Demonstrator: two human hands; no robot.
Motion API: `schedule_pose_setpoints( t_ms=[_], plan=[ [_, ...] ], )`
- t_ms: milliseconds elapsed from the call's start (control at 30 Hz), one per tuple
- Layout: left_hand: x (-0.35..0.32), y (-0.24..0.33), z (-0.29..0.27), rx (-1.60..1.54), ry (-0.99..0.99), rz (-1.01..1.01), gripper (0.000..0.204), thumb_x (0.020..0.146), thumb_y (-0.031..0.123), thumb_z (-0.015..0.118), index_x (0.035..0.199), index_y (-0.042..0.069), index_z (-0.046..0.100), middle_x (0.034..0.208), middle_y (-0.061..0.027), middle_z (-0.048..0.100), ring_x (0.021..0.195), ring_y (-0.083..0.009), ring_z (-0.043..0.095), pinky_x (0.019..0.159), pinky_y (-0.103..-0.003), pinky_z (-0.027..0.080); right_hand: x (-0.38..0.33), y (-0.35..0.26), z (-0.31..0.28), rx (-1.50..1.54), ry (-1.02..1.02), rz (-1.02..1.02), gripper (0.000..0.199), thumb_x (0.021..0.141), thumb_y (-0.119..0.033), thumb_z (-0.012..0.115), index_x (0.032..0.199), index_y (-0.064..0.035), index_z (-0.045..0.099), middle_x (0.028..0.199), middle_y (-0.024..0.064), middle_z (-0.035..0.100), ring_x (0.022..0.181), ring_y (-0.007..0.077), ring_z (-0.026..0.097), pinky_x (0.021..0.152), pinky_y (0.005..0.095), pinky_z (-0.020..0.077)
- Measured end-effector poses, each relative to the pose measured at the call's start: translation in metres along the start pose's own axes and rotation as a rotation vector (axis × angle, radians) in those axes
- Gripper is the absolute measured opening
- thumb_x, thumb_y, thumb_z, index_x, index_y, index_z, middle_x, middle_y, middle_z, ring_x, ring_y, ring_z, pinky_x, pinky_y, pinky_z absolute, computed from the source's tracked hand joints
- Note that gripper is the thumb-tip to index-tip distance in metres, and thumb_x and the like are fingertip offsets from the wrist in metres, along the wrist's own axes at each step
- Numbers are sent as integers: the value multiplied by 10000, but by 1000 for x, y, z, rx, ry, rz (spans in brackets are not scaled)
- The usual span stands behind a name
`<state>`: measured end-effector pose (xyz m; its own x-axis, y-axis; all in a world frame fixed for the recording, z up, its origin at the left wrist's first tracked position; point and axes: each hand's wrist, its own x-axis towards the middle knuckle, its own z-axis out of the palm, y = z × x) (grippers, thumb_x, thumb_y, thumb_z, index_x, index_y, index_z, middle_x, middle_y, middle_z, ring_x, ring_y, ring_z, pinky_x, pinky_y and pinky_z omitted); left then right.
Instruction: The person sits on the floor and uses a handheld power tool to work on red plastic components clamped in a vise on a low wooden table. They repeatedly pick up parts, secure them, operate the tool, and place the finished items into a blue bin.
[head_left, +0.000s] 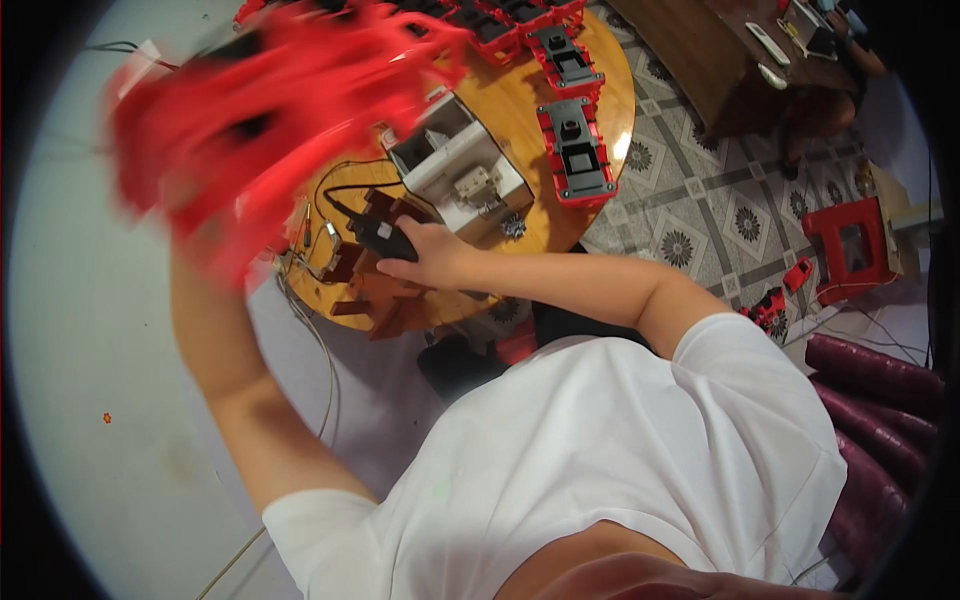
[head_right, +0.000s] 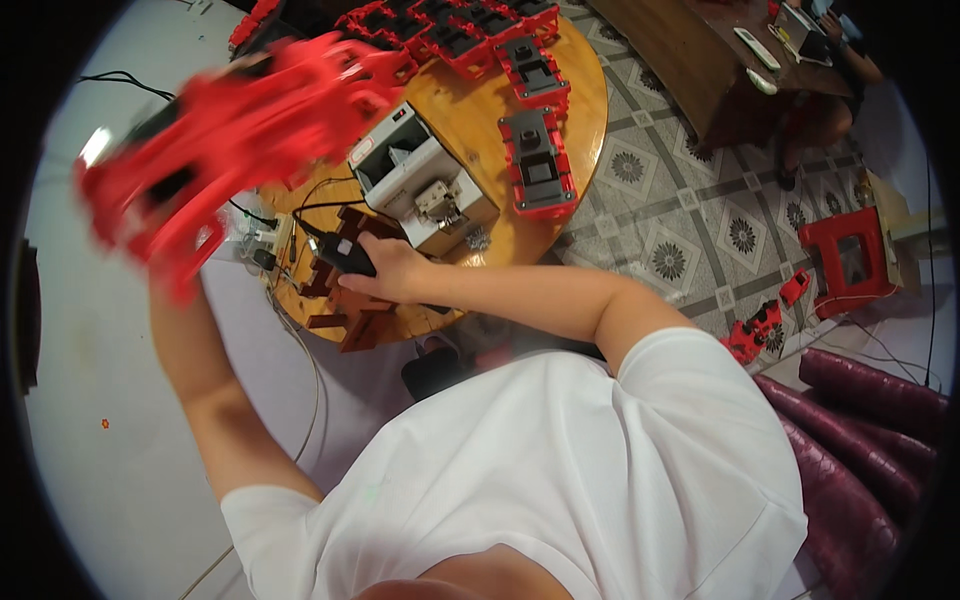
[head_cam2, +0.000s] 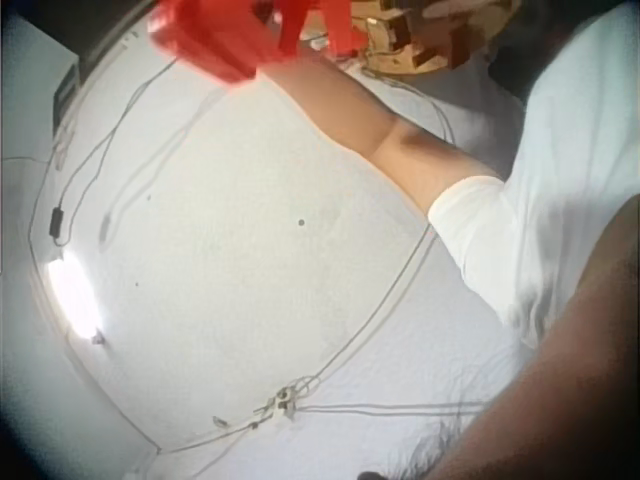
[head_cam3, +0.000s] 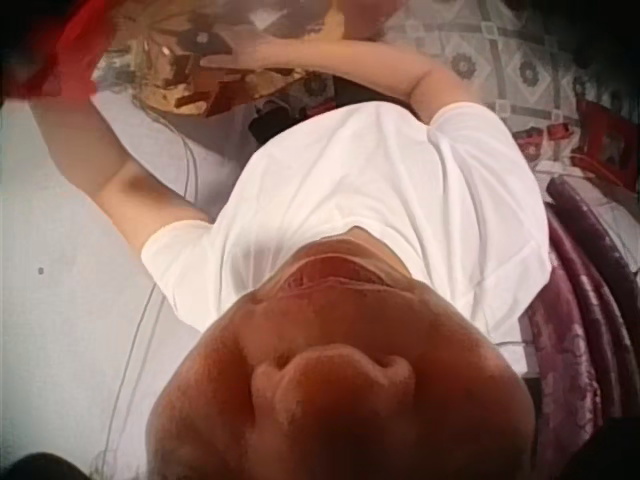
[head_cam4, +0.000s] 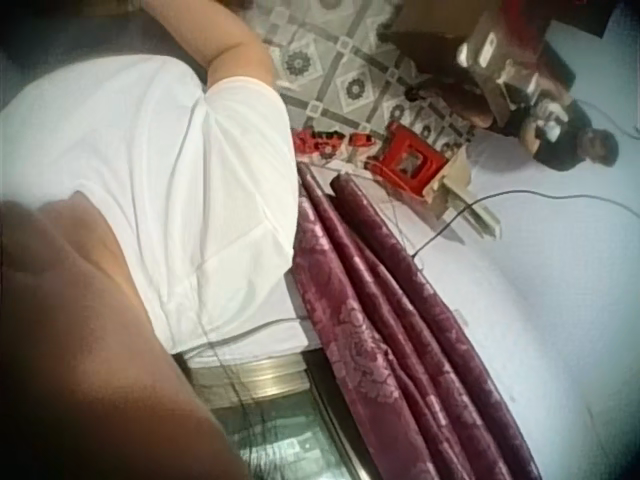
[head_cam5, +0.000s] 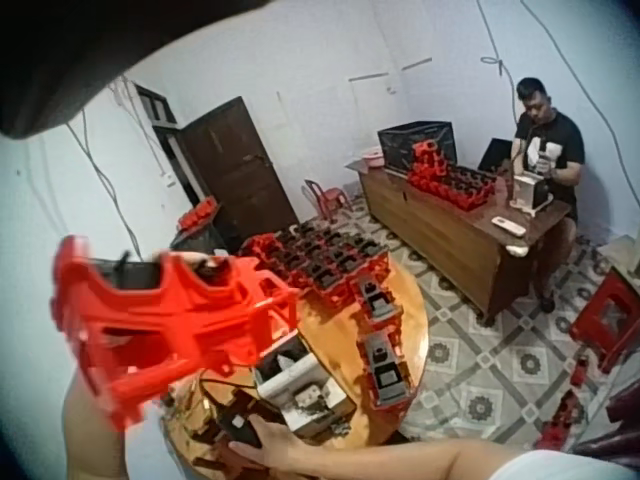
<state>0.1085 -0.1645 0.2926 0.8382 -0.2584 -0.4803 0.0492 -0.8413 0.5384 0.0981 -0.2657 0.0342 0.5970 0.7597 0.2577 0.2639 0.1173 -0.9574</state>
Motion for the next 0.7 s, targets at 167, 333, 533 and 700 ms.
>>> schedule_pose_setpoints(
  t_ms=[167,333,533,700],
  plan=[
    [182,-19,-18,-43,-89,63,416,946,387,584,1145,30,659,1059,-109,698,858,-182,667,728,-329,533,0,11,-3,151,44,-120,534,849,-425,718,1022,30,498,866,274,613,831,457,623,725,478,484],
    [328,-77,-36,-208,-233,-8,379,946,367,580,1127,46,668,1012,-100,715,787,-179,687,656,-333,556,3,12,-9,35,-69,12,611,850,-404,713,1213,32,487,970,266,660,925,421,656,801,447,514],
    [322,-63,-12,-380,-221,-17,487,952,438,571,1288,87,613,1227,-115,663,1067,-233,667,927,-400,541,7,19,-14,83,-13,-43,592,839,-440,711,1110,33,480,973,293,656,936,444,651,808,474,515],
    [310,-67,-48,-467,-76,213,482,937,427,621,1303,114,612,1219,-64,669,1060,-196,664,892,-392,543,6,15,-17,96,-99,4,597,838,-433,715,1094,46,466,958,306,653,929,448,650,801,469,519]
  ],
)
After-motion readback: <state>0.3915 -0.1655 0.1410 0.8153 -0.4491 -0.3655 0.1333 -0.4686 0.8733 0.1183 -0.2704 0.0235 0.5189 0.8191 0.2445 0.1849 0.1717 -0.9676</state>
